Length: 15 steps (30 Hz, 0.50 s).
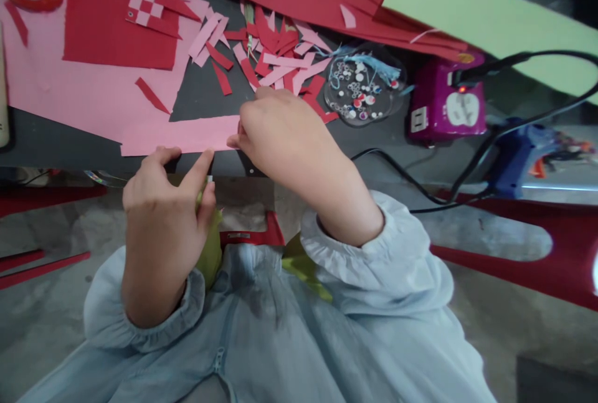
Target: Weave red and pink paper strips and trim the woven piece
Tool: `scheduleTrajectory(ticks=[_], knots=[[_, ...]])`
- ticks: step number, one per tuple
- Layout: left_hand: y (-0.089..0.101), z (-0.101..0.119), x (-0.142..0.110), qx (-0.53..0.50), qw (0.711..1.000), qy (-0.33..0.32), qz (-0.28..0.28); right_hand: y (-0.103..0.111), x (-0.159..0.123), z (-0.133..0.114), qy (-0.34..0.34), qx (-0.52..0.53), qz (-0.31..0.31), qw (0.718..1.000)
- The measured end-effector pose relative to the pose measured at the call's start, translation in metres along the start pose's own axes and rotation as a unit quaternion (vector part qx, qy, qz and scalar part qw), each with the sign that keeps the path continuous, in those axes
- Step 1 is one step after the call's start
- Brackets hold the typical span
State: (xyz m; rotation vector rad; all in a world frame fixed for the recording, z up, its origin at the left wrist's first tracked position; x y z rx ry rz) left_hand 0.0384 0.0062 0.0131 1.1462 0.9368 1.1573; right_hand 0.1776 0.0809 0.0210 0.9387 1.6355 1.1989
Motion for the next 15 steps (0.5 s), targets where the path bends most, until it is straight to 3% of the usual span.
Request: scheduleTrajectory(ticks=[10,15], knots=[[-0.009,0.013,-0.001,-0.012,1.000,-0.005,0.022,0.000,0.003,0.002,0.014,0.019,-0.007,1.000],[-0.004,0.005,-0.001,-0.033,0.999,0.005,0.020,0.004,0.002,-0.001,0.022,0.009,-0.016,1.000]])
Point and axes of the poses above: each hand's wrist, its own x-axis towards the middle knuckle, its own y-axis out of the back of the hand, z = x × y, the point moved 4 cm from there along x, towards the middle knuckle, and after that the axes turned 2 degrees about -z, right-handed, at the moved point
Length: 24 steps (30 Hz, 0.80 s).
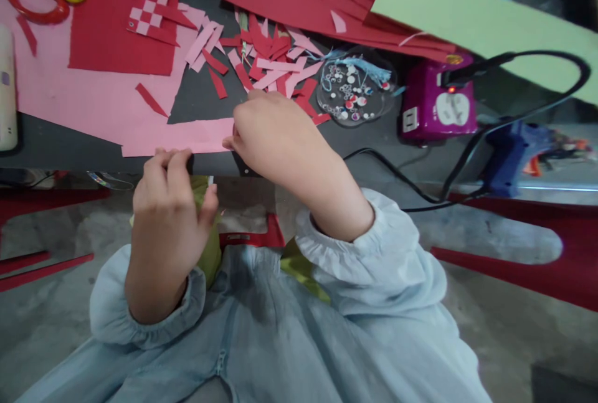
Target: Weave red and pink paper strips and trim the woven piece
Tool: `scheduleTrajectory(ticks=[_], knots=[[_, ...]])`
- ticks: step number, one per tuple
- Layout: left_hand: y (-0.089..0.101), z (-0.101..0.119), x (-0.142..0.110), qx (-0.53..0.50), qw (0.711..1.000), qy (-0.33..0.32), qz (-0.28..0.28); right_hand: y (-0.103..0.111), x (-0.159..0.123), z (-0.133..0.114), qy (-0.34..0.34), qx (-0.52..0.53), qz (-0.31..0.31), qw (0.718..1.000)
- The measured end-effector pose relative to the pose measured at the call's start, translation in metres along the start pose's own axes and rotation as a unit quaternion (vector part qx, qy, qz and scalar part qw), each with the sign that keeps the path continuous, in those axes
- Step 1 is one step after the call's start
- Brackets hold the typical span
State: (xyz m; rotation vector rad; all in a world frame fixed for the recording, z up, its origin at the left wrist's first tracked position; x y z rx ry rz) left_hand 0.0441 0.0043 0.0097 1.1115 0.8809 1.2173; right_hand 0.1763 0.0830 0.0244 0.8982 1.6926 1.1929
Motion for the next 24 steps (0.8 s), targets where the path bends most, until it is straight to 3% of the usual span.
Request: scheduleTrajectory(ticks=[6,24], knots=[[0.006,-0.014,-0.002,-0.010,1.000,0.010,0.005,-0.004,0.002,-0.005,-0.014,0.038,0.039,0.998],[0.004,-0.010,-0.005,0.023,0.999,0.012,-0.020,-0.013,0.009,0.000,0.017,0.046,0.042,0.998]])
Point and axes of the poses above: each hand's wrist, its own x-axis towards the middle knuckle, its own y-axis out of the back of the hand, z = x × y, the point moved 4 cm from there along x, towards the middle knuckle, and after that the axes turned 2 degrees about -z, right-handed, at the moved point
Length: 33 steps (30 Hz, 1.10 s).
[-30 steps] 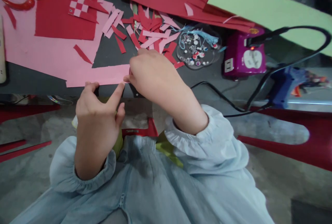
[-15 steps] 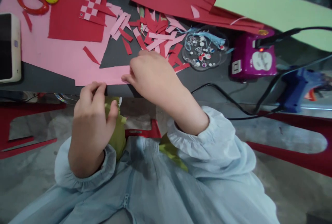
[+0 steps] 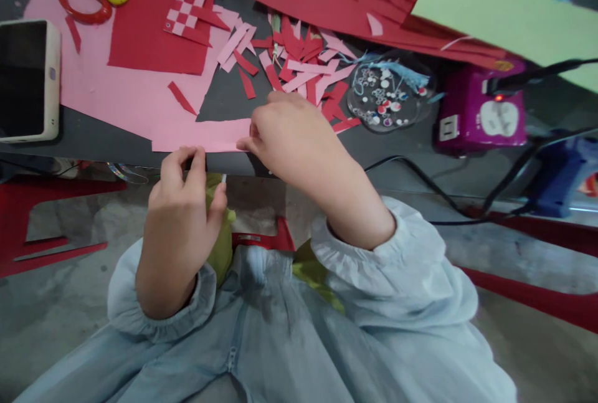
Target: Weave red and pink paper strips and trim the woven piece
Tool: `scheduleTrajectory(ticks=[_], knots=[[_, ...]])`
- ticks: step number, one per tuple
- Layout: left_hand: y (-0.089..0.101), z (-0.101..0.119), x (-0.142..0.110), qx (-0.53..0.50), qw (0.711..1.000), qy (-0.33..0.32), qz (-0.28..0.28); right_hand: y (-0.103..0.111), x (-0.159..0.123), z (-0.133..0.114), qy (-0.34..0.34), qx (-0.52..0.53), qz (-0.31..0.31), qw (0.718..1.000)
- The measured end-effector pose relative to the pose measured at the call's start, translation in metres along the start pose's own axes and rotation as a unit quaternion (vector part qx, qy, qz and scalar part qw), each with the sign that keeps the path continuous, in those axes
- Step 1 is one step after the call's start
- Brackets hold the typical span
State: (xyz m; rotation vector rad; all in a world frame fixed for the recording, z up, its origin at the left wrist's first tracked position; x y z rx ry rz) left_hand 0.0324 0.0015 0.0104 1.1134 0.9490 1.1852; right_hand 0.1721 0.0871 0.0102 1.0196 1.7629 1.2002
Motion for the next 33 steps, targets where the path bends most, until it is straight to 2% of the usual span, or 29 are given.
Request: scheduleTrajectory(ticks=[4,12,21,29,33], knots=[[0.001,0.000,0.001,0.005,1.000,0.003,-0.001,0.003,-0.002,-0.006,-0.004,-0.033,-0.024,0.999],[0.002,0.001,0.001,0.019,1.000,0.004,0.001,0.005,-0.007,-0.013,-0.003,-0.075,-0.014,0.997],[-0.003,0.005,0.001,0.036,0.999,0.000,-0.012,0.001,-0.007,-0.007,-0.003,-0.022,0.015,1.000],[-0.005,0.008,-0.002,0.025,1.000,-0.010,-0.008,0.005,-0.008,-0.013,-0.042,-0.031,-0.014,0.999],[-0.006,0.009,-0.003,0.022,1.000,-0.019,-0.001,0.008,-0.009,-0.004,-0.026,-0.032,-0.012,0.999]])
Point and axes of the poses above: each hand's wrist, its own x-axis towards the middle knuckle, its own y-axis out of the back of the hand, z = x × y, the point moved 4 cm from there along x, towards the middle knuckle, and after that the axes turned 2 degrees about -z, right-handed, at the moved point
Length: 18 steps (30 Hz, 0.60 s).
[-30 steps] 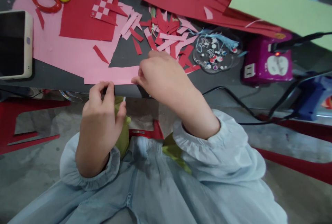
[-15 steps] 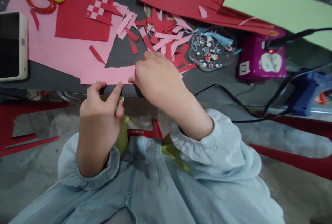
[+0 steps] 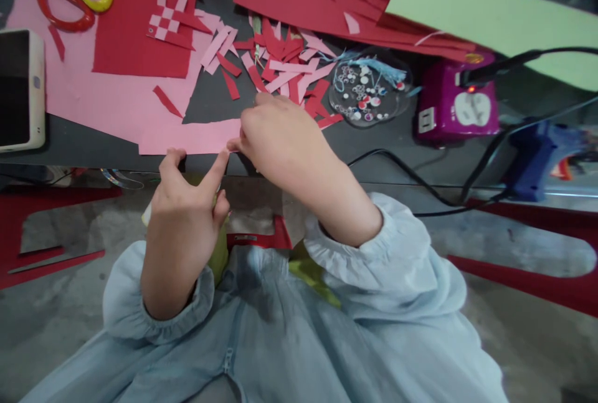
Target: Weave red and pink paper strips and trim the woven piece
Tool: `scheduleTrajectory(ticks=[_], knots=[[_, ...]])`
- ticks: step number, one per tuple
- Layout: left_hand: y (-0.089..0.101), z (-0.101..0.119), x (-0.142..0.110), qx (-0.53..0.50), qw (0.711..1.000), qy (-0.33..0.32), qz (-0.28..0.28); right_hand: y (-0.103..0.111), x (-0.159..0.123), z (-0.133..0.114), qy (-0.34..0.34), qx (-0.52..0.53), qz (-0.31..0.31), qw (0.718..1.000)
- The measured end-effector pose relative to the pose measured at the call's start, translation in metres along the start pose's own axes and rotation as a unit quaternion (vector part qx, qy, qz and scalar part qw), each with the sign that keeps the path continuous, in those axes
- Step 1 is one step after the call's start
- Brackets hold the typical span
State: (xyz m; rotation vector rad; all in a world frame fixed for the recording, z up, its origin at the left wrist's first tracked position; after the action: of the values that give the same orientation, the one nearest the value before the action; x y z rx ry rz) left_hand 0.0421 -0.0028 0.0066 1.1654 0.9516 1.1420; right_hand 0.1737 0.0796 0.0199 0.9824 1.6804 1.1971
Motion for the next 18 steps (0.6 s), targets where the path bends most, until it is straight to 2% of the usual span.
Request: scheduleTrajectory(ticks=[4,8,13,18], knots=[[0.000,0.001,0.001,-0.009,1.000,-0.001,0.015,0.000,-0.001,0.018,0.025,0.008,-0.015,1.000],[0.003,0.001,0.003,0.002,1.000,0.002,0.003,0.001,-0.003,0.028,0.005,0.009,-0.015,1.000],[0.007,0.006,0.005,0.011,1.000,0.013,0.004,0.002,-0.004,0.027,0.003,0.012,-0.021,1.000],[0.005,0.014,0.010,-0.009,0.999,-0.035,0.010,0.006,-0.005,0.022,0.002,-0.013,-0.036,0.999]])
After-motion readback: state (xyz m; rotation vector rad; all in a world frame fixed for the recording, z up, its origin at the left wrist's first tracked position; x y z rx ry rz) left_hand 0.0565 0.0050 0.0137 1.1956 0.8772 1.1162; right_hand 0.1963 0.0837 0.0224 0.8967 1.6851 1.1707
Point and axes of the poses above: each hand's wrist, its own x-axis towards the middle knuckle, its own y-axis out of the back of the hand, z = x × y, the point moved 4 cm from there along x, towards the middle knuckle, and after that the axes turned 2 degrees about -z, right-handed, at the moved point
